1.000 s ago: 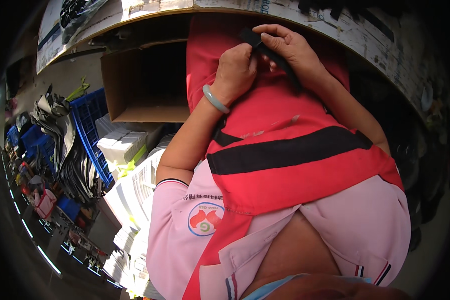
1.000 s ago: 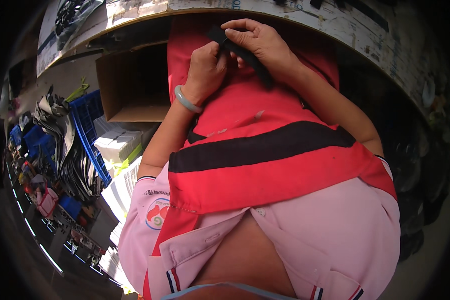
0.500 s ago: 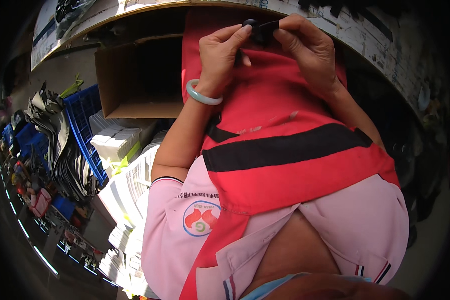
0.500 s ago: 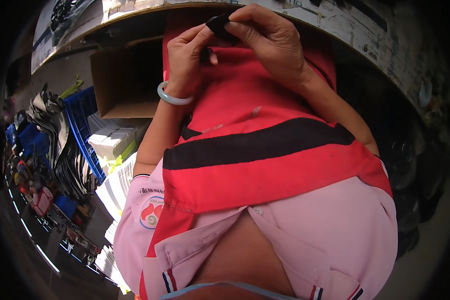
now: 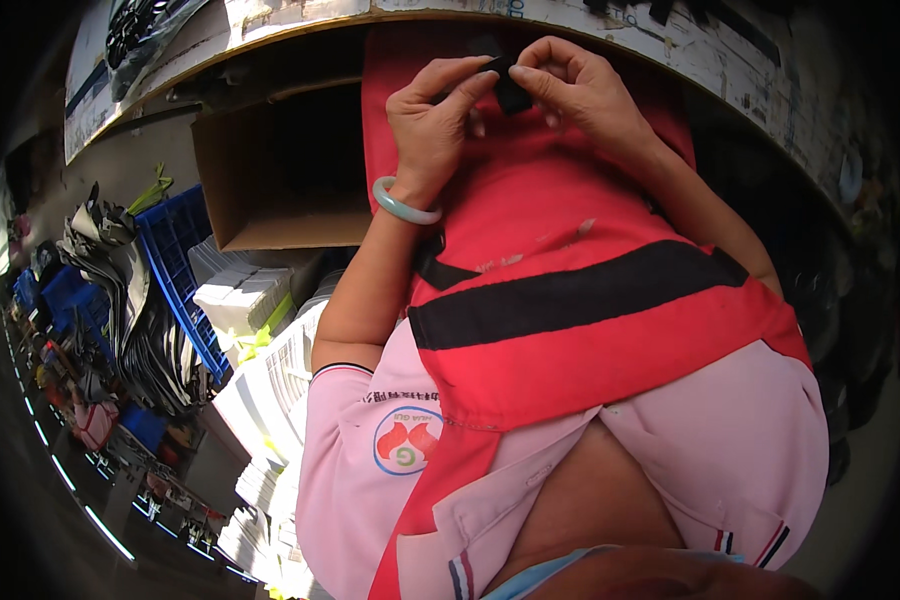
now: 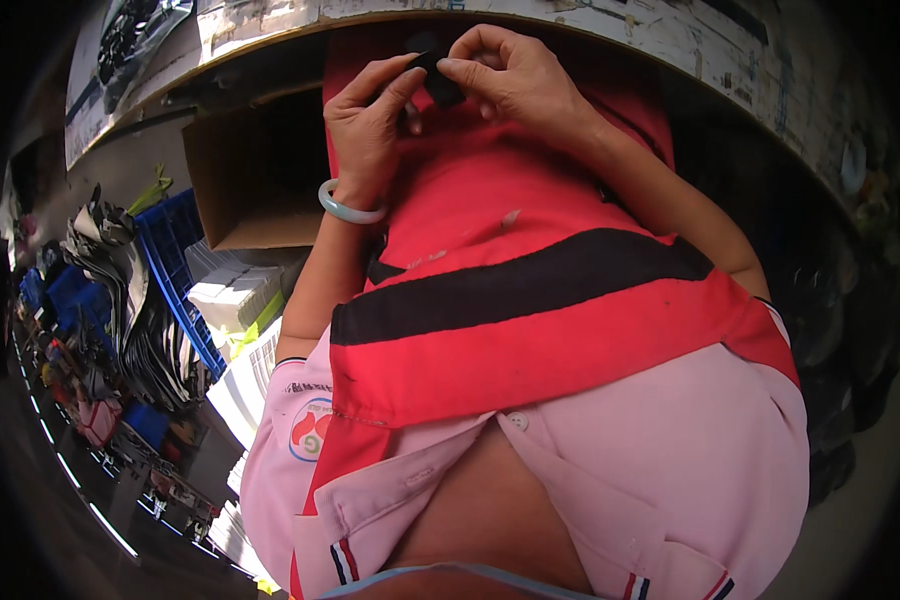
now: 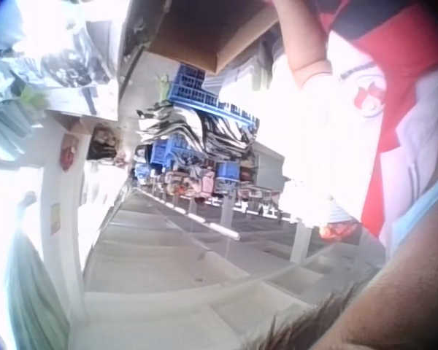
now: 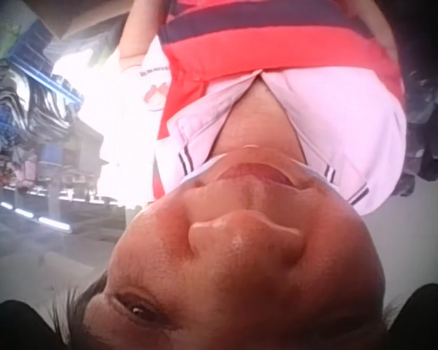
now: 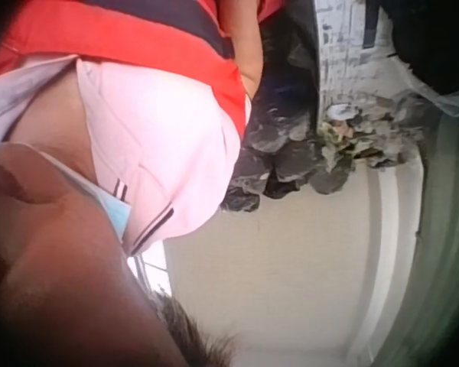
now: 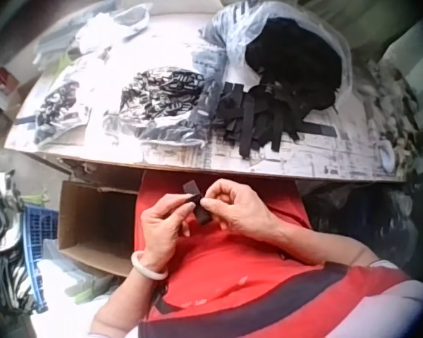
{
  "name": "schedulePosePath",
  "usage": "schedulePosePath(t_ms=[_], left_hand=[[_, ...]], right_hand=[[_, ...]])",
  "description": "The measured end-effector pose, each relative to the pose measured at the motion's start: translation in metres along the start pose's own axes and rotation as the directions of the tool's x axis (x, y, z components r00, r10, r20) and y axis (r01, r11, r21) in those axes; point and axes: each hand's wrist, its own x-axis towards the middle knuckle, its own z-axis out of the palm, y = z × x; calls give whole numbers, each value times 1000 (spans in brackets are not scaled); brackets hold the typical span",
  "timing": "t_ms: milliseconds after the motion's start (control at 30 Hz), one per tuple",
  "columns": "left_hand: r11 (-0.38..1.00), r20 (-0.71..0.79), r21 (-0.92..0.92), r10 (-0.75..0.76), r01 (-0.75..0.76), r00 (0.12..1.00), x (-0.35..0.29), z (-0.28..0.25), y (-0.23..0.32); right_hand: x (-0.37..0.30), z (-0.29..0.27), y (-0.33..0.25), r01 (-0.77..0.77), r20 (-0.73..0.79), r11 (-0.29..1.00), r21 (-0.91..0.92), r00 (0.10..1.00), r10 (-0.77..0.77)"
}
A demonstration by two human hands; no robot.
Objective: The person is assembling black plastic buckle components onto fabric straps at a workbench.
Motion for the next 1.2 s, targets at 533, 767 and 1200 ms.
schedulePosePath(t_ms=[533,767,1200], left_hand=[[995,93,-40,99,-95,991,-7,-5,-2],[983,205,68,151,-168,967,-14,-5,3],[965,138,263,-12,-25,990,-46,-60,78]], right_hand=[[-2,-7,2,-30,66,989,142,998,20],[10,-18,8,48,4,992,119,999,-48],[7,-14,17,318,70,891,-325,947,-313]])
